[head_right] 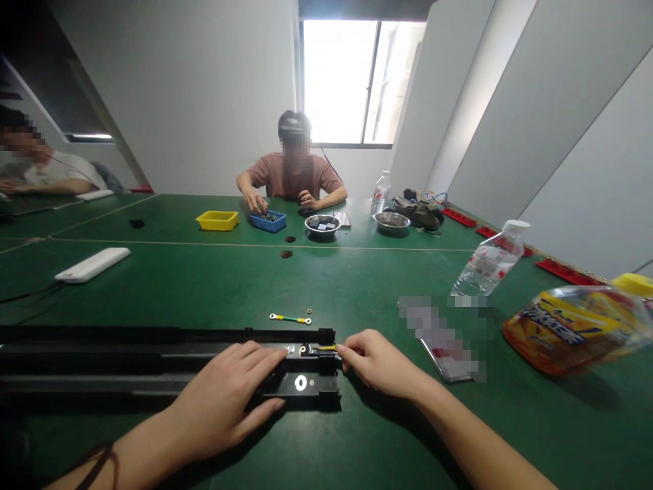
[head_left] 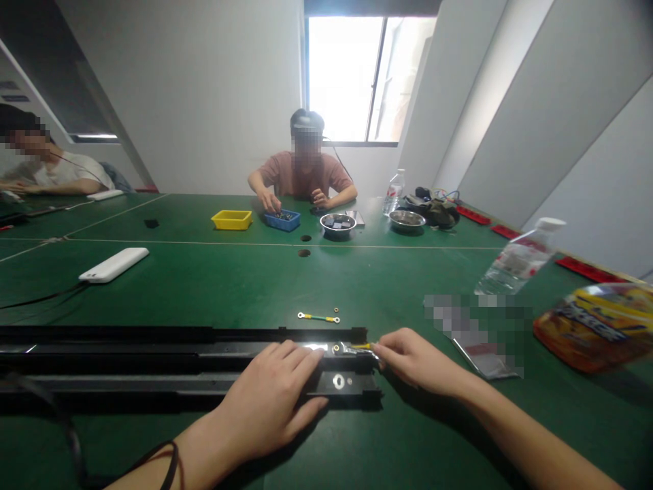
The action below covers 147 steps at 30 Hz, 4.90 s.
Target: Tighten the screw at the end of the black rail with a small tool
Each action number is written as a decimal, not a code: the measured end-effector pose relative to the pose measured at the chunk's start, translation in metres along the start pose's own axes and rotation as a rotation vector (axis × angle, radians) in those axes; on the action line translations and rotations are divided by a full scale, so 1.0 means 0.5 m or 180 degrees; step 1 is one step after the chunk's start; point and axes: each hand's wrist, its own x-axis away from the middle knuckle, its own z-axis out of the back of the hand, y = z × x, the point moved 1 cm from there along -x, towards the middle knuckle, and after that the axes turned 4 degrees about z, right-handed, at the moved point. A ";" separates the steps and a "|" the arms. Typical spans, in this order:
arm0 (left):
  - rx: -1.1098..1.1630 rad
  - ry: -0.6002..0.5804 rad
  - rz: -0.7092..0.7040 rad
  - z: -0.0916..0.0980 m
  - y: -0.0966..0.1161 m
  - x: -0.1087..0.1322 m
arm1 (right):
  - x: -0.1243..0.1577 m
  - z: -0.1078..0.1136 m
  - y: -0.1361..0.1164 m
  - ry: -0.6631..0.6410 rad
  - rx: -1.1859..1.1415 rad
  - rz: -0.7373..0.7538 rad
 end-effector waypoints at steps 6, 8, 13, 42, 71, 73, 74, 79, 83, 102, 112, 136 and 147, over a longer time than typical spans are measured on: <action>-0.0017 0.0028 -0.0011 0.000 0.000 0.000 | 0.002 0.007 -0.010 -0.0131 -0.0210 -0.0142; -0.0022 0.0051 -0.0018 0.000 0.000 0.000 | 0.002 0.008 -0.009 -0.0137 -0.0262 -0.0168; -0.0025 0.0028 -0.0015 0.000 0.000 -0.001 | 0.002 0.007 -0.006 -0.0112 -0.0359 -0.0212; -0.0012 0.0003 -0.0008 0.000 -0.001 0.000 | -0.018 -0.004 0.010 0.0374 -0.0849 0.0149; 0.0012 -0.0073 0.0016 0.002 -0.002 -0.001 | 0.012 0.018 -0.003 -0.0521 -0.0536 -0.0194; 0.0011 -0.0081 0.0018 0.002 -0.001 -0.001 | 0.015 0.019 -0.006 -0.0527 -0.0518 -0.0191; 0.0008 -0.0085 0.0020 0.002 -0.001 -0.001 | 0.015 0.020 -0.007 -0.0530 -0.0514 -0.0193; 0.0004 -0.0093 0.0021 0.002 0.000 0.000 | 0.011 0.021 0.002 -0.0464 -0.0643 -0.0249; -0.0008 -0.0062 0.0012 0.003 0.000 0.000 | 0.004 0.025 0.018 -0.0055 -0.0589 -0.0171; -0.0031 0.0030 -0.0030 -0.001 -0.004 -0.001 | -0.028 0.014 0.013 0.0400 -0.0826 0.0286; -0.0020 0.0043 -0.0030 0.001 0.000 -0.001 | -0.031 0.010 0.013 0.0416 -0.0729 0.0281; -0.0013 -0.0024 -0.0009 0.001 -0.001 -0.002 | -0.002 0.015 -0.014 -0.0513 -0.0197 -0.0156; -0.0041 0.0011 -0.0022 0.000 -0.001 -0.002 | 0.006 0.027 -0.020 -0.0710 -0.0449 -0.0180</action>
